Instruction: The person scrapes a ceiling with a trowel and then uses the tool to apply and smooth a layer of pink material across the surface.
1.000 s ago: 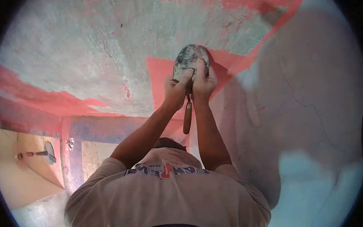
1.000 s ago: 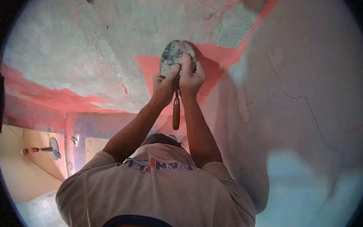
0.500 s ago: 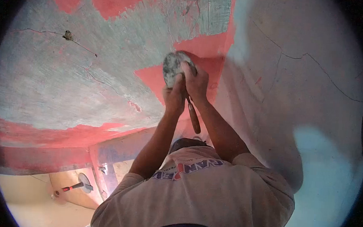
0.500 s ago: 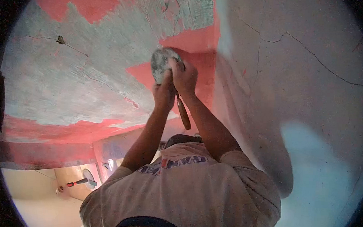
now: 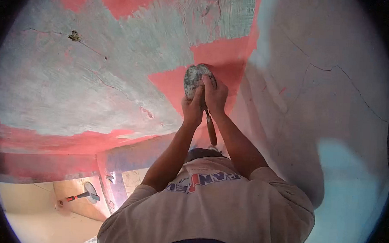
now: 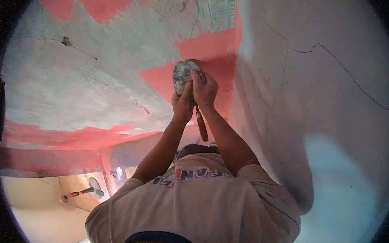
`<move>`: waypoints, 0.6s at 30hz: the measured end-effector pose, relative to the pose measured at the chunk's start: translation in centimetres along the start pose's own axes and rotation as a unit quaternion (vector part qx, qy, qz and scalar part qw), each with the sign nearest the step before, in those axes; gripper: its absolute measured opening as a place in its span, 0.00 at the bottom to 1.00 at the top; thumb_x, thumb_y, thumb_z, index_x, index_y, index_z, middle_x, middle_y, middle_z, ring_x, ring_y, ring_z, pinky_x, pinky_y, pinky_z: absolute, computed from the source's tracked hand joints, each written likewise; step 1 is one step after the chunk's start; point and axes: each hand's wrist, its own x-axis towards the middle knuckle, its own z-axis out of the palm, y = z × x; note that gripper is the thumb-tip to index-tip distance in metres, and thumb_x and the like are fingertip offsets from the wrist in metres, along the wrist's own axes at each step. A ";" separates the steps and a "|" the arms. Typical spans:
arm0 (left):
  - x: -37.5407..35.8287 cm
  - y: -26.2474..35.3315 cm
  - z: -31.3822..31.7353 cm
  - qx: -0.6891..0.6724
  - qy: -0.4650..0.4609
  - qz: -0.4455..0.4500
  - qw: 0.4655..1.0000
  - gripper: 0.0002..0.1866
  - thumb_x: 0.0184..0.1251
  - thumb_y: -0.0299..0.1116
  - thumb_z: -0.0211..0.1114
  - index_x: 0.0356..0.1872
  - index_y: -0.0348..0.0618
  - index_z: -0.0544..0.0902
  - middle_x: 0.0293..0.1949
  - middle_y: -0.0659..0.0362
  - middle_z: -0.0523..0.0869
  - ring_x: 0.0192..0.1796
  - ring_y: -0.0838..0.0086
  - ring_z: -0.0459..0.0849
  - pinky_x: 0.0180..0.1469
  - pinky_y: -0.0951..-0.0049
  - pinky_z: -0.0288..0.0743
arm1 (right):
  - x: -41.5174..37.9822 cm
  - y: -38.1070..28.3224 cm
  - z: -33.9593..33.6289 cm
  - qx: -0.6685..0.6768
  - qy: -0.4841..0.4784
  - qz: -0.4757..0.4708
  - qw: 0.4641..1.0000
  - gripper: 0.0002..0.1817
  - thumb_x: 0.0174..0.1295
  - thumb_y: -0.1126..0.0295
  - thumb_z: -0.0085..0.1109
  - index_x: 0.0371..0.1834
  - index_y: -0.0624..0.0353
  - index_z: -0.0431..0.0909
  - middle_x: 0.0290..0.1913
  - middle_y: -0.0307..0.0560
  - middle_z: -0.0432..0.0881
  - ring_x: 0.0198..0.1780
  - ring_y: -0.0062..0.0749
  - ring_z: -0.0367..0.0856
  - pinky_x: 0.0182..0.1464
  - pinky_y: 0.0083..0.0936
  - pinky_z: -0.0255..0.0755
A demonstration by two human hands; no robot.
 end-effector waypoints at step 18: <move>1.2 4.0 3.4 -0.020 -0.017 0.059 0.998 0.11 0.79 0.36 0.66 0.41 0.39 0.86 0.31 0.66 0.84 0.29 0.84 0.79 0.28 0.79 0.69 | 2.9 -4.1 0.7 0.000 -0.020 0.002 1.000 0.24 0.67 0.56 0.67 0.24 0.68 0.78 0.21 0.44 0.80 0.27 0.25 0.76 0.31 0.38 0.68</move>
